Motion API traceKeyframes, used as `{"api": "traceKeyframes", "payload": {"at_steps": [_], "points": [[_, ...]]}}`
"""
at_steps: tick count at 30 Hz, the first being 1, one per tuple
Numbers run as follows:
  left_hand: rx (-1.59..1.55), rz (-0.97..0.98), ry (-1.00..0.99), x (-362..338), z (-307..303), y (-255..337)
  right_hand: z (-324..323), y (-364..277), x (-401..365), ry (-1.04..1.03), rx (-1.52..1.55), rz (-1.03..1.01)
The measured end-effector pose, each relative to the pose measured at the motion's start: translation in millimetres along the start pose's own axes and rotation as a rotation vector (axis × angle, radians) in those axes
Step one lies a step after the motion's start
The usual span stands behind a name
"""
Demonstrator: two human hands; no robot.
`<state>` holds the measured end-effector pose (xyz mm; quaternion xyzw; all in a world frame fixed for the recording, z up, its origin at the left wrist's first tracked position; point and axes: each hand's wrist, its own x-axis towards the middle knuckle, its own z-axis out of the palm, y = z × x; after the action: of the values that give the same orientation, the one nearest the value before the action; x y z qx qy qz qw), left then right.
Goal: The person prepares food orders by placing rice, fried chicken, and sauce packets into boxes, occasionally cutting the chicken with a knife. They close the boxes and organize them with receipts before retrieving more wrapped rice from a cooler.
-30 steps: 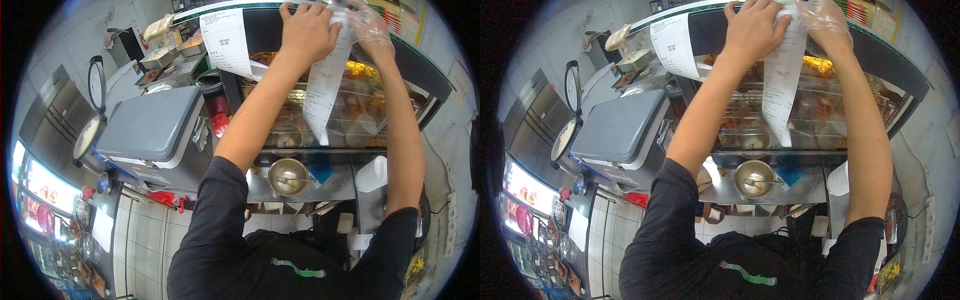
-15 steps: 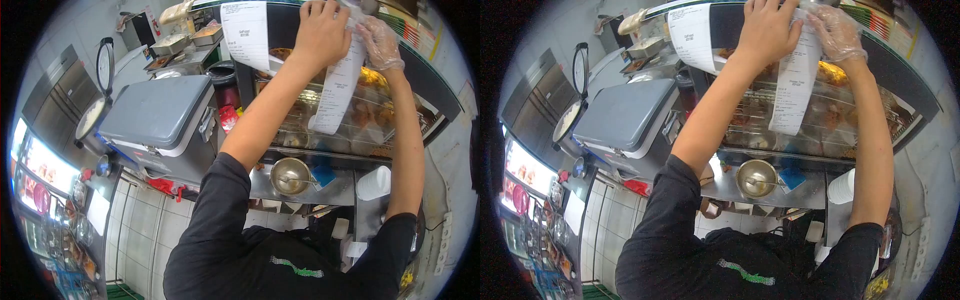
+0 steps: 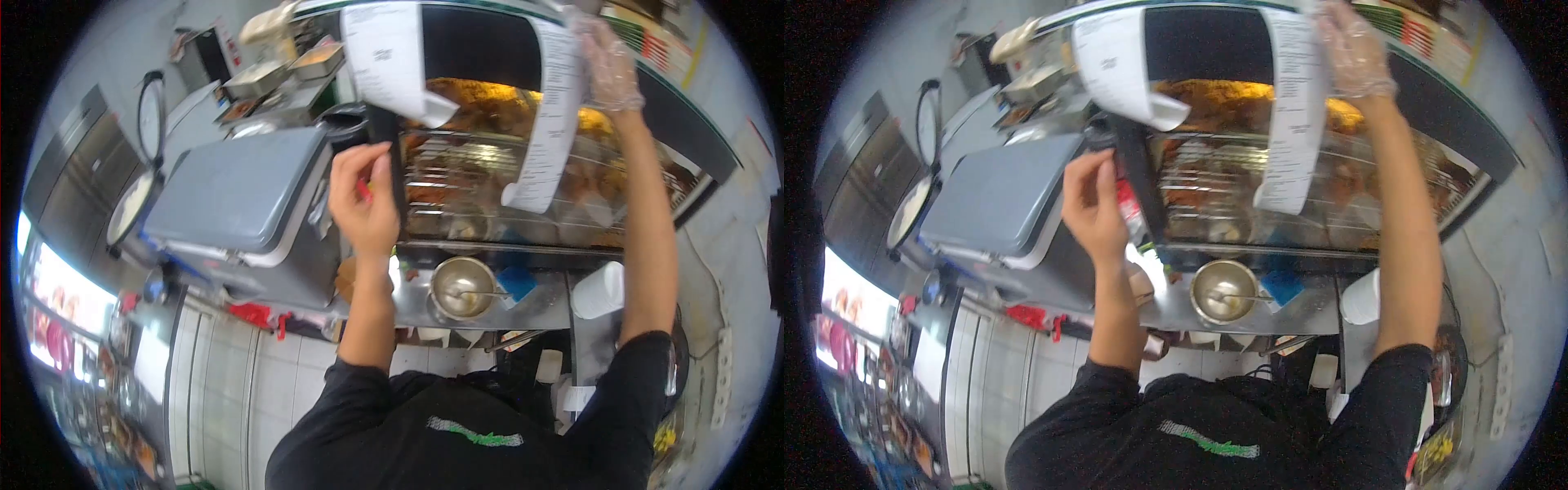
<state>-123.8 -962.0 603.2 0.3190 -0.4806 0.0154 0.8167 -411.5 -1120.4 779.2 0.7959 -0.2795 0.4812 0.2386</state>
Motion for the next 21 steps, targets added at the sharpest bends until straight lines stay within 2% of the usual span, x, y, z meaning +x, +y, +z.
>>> {"api": "traceKeyframes", "payload": {"at_steps": [2, 4, 6, 8, 11, 14, 15, 18, 19, 21], "points": [[-0.008, 0.031, -0.099, -7.7, 3.7, 2.9, 5.3, 7.4, -3.8, 0.115, -0.094, -0.168], [-0.055, -0.043, -0.192, -14.3, 19.3, 4.1, -1.8, -0.9, -3.4, 0.051, -0.021, -0.161], [-0.131, -0.111, -0.369, -18.1, 42.7, 7.3, -4.6, -0.5, -3.8, 0.025, 0.002, -0.182], [-0.189, -0.153, -0.433, -17.7, 74.4, 11.4, -3.1, 4.1, -5.6, 0.030, -0.034, -0.231], [-0.066, 0.036, -0.489, -9.5, 118.8, 9.1, -11.8, -10.6, -2.0, -0.003, -0.131, -0.256], [-0.209, -0.127, -0.576, -2.8, 146.2, 13.7, -10.9, -11.8, 0.6, -0.095, -0.170, -0.204], [-0.188, -0.125, -0.540, -2.1, 150.5, 21.0, -11.8, -6.0, 3.8, -0.096, -0.174, -0.281], [-0.264, -0.154, -0.573, -1.7, 152.2, 1.0, -17.4, -36.7, 11.2, -0.166, -0.371, -0.056], [-0.287, -0.163, -0.580, 0.6, 149.4, -5.2, -17.1, -36.4, 10.3, -0.131, -0.358, -0.075], [-0.307, -0.236, -0.520, 11.4, 137.4, -11.1, -25.2, -64.1, 18.5, -0.269, -0.560, 0.007]]}}
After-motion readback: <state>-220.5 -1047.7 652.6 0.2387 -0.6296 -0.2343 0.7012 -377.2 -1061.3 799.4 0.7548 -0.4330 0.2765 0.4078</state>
